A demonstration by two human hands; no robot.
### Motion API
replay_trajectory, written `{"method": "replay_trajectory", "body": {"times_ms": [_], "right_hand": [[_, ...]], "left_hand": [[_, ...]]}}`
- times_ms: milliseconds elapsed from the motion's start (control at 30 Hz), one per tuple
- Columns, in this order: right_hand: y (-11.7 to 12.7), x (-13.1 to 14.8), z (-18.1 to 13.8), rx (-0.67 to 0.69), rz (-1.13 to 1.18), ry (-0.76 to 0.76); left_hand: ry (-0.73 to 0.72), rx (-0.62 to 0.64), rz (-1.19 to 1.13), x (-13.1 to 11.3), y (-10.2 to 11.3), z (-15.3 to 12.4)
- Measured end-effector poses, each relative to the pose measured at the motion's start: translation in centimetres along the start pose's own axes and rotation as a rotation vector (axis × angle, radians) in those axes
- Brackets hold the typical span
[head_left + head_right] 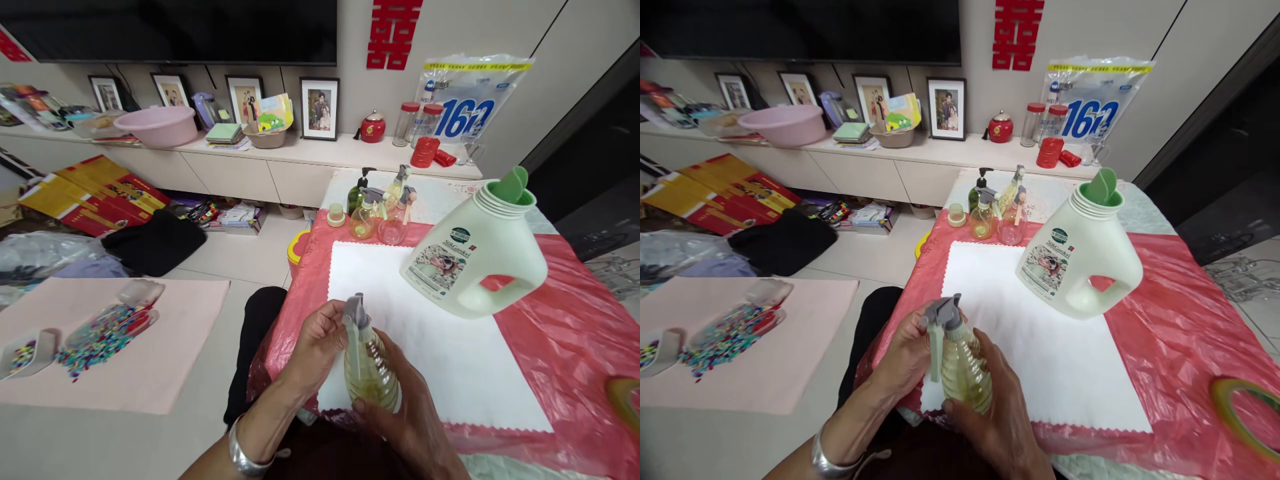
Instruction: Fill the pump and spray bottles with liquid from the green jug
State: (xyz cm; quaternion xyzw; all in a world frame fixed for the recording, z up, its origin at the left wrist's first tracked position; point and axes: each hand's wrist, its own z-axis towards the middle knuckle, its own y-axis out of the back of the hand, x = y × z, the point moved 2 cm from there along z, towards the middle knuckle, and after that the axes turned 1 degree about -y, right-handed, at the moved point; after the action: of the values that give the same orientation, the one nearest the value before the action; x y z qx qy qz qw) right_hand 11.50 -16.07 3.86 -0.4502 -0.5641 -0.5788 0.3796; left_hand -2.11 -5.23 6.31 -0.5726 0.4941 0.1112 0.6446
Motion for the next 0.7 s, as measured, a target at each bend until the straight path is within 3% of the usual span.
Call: {"method": "replay_trajectory", "body": {"times_ms": [100, 233, 367, 467, 567, 700], "right_hand": [[-0.2, -0.5, 0.4, 0.055, 0.033, 0.0], [0.7, -1.1, 3.0, -0.095, 0.036, -0.014], [2.3, -0.6, 9.2, -0.166, 0.095, 0.021], [3.1, -0.9, 14.7, -0.25, 0.099, 0.067], [3.1, -2.3, 19.1, -0.278, 0.097, 0.082], [2.6, -4.6, 21.8, -0.282, 0.114, 0.108]], "left_hand": [[-0.024, 0.04, 0.079, 0.3, 0.5, 0.1], [-0.246, -0.034, 0.447, 0.6, 2.7, 1.1], [-0.438, -0.006, 1.055, 2.5, 5.3, 2.0], [-0.508, 0.045, 1.346, 4.6, 6.5, 2.1], [-0.548, 0.061, 1.516, 6.2, 7.1, 1.9], [-0.63, 0.049, 1.585, 6.5, 7.2, 1.9]]}}
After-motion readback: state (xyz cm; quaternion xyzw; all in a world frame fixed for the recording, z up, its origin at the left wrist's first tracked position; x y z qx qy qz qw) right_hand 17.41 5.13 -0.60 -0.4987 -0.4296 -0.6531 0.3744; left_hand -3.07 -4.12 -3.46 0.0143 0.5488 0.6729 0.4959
